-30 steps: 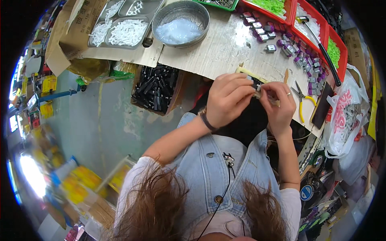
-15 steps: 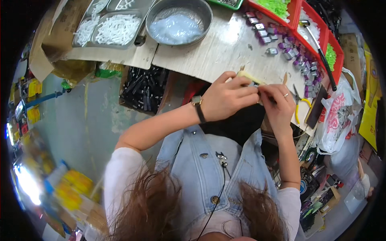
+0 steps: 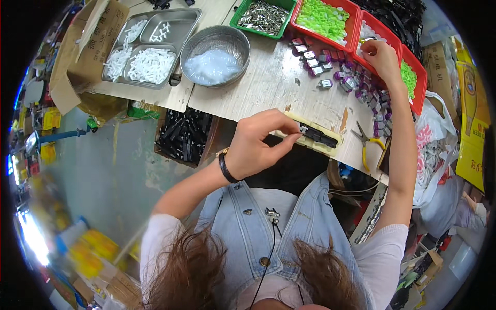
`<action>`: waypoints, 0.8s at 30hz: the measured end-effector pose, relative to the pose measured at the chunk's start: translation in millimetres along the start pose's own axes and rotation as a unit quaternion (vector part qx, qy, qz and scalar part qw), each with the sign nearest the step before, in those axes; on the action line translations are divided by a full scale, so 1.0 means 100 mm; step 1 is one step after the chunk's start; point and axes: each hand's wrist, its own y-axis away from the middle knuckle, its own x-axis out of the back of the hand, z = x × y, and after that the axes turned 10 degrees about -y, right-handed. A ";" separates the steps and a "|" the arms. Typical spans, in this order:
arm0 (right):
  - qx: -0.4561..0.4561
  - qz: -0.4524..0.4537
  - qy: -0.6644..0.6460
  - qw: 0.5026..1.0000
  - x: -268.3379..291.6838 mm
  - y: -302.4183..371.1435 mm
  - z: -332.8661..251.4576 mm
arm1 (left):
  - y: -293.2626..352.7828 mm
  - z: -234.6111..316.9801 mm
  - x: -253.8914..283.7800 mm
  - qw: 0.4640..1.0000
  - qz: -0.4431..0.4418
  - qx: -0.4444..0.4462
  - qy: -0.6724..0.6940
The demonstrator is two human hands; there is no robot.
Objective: Assembling small electronic components into plastic housings using a mallet and manual dexterity at a workbench.
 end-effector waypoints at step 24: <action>-0.133 0.037 -0.552 0.822 -0.32 1.66 -2.02 | 0.02 0.08 -0.27 0.883 0.031 0.217 0.416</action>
